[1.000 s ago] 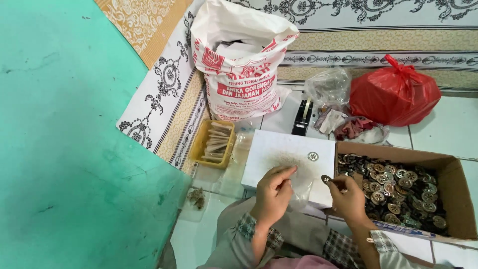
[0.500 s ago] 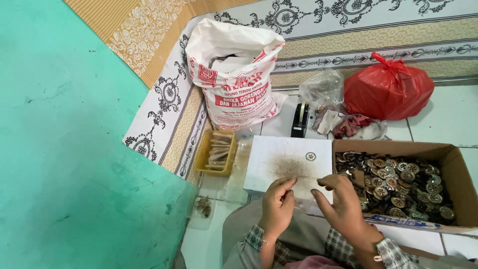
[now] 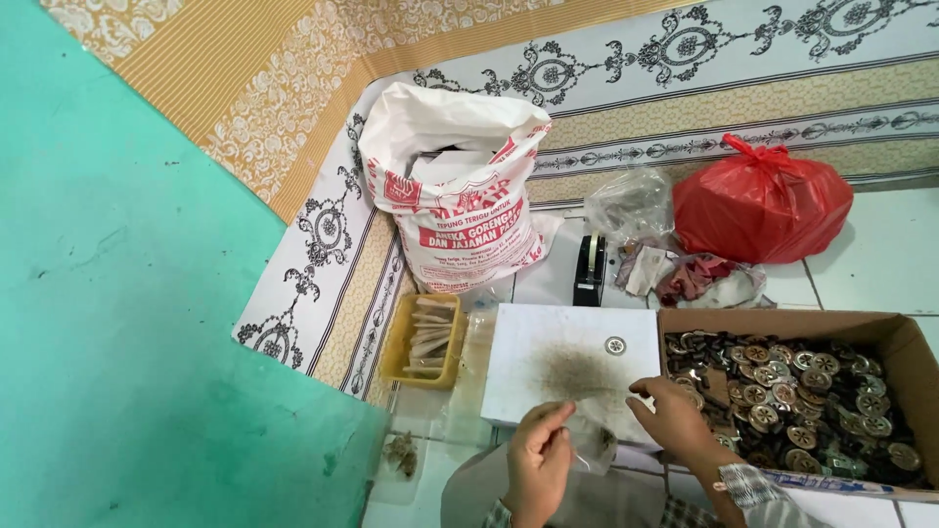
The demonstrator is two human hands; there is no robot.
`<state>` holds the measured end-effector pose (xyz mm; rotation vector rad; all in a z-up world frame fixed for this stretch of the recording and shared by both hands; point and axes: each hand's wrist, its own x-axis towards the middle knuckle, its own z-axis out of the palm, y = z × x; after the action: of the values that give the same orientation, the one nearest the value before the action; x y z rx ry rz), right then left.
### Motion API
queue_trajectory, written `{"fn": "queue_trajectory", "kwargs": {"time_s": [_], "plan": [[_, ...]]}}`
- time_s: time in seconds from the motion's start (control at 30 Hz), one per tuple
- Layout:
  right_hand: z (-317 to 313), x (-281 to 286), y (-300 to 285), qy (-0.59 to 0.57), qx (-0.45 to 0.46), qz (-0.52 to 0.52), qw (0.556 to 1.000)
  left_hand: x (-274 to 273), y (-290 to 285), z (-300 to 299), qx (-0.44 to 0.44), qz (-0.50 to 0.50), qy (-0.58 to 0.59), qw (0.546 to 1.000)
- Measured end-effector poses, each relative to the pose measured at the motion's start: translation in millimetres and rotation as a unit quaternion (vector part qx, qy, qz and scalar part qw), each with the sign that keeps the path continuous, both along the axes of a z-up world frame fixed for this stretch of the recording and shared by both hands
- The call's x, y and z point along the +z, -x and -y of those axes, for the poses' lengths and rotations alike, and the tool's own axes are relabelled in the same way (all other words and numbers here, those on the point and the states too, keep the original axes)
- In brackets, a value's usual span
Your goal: Sorting, counting, and bagging small decorative metal pieces from a large box into specific quantities using a sorting board.
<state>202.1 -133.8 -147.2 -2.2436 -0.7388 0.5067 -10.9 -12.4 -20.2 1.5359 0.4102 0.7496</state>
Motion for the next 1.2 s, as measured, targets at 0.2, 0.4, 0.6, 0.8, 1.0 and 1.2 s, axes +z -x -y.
{"fn": "queue_trajectory", "kwargs": {"time_s": [0.2,0.4,0.6,0.8,1.0,1.2], "plan": [[-55.0,-58.4,-54.5,-0.037,0.076,0.256,0.963,-44.2,8.0,1.1,-0.001,-0.011,-0.052,0.999],[-84.2,-51.1,-50.8,0.096,0.089,0.355,0.926,-47.6,22.0,-11.8,0.018,-0.036,-0.014,0.999],[-79.3,-62.9,-58.2,0.096,0.049,0.215,0.971,-70.9,20.8,-5.3,-0.012,-0.011,-0.032,0.999],[-96.1,-65.9,-77.6,0.203,0.068,0.139,0.967,-152.5,24.4,3.6,0.009,0.030,-0.061,0.998],[-87.2,-52.2,-81.2,0.128,0.055,0.051,0.989,-137.3,49.7,-2.4,-0.003,-0.024,-0.079,0.997],[-37.1,-8.3,-3.6,-0.161,-0.079,-0.079,0.981,-79.8,34.4,12.1,0.054,-0.095,0.032,0.993]]}}
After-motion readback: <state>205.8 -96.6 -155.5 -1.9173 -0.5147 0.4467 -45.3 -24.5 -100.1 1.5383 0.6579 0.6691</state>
